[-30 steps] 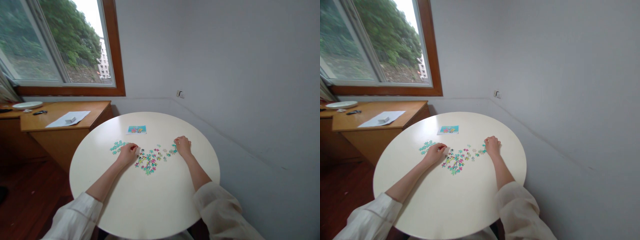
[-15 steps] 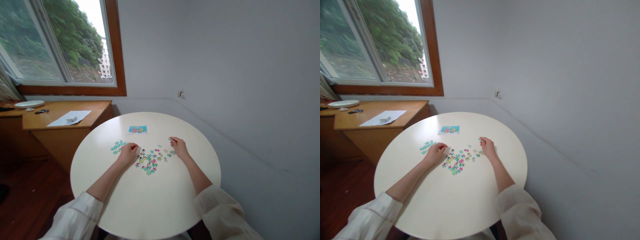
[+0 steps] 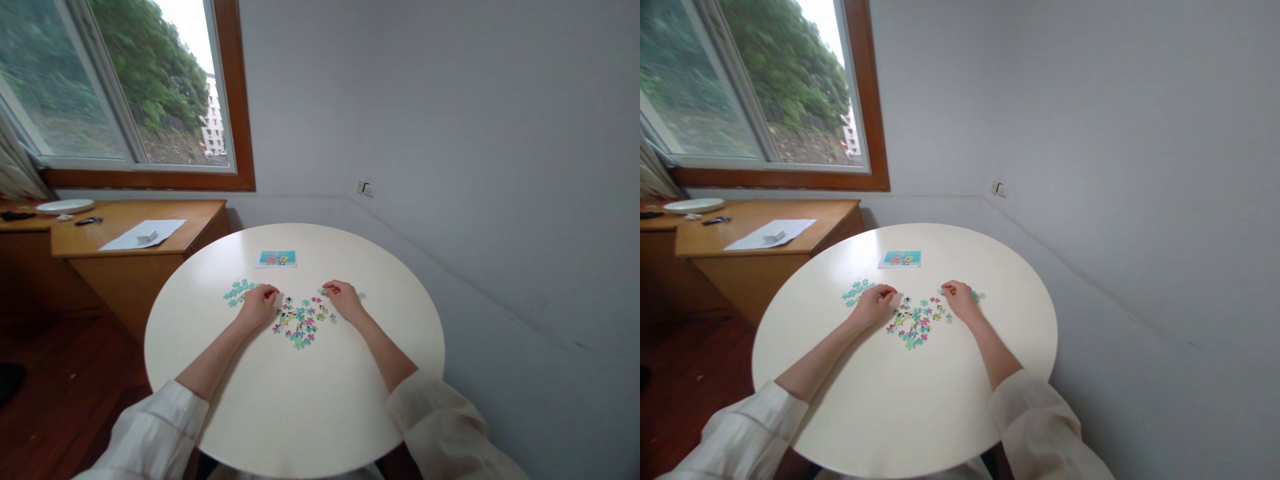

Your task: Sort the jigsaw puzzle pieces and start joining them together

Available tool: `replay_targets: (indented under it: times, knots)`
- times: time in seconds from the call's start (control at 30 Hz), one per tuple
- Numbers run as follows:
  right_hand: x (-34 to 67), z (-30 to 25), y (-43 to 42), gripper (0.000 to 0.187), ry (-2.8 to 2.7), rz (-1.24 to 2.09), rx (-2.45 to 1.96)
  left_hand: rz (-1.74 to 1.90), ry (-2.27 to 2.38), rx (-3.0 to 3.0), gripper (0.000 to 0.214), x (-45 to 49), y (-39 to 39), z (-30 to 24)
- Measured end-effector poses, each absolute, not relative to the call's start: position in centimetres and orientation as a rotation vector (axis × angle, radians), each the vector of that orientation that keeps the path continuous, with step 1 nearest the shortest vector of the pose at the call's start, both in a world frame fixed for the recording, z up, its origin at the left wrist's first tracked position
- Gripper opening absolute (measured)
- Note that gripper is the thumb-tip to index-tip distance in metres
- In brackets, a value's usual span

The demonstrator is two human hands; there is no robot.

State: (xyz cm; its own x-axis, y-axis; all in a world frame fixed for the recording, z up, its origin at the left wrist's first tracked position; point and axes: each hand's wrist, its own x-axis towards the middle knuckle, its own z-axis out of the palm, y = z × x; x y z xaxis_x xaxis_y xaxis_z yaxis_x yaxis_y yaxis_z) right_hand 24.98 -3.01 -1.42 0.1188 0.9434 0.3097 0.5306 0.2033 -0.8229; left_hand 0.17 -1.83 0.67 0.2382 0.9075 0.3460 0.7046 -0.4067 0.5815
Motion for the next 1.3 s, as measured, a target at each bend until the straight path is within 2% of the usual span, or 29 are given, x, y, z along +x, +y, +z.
replay_targets:
  times: [0.5, 0.8, 1.3]
  knots:
    - [22.8, -0.6, -3.6, 0.007, -1.835, 0.268, -1.558, 0.927, 1.510, 2.197, 0.029, 0.2, -2.0, 0.8]
    - [22.8, -0.7, -3.7, 0.014, -1.960, 0.076, -1.660, 0.927, 1.508, 2.194, 0.030, 0.3, -2.0, 0.8]
    - [22.9, -0.8, -4.0, 0.022, -1.989, 0.119, -1.599, 0.947, 1.511, 2.182, 0.029, 0.1, -1.6, 0.3]
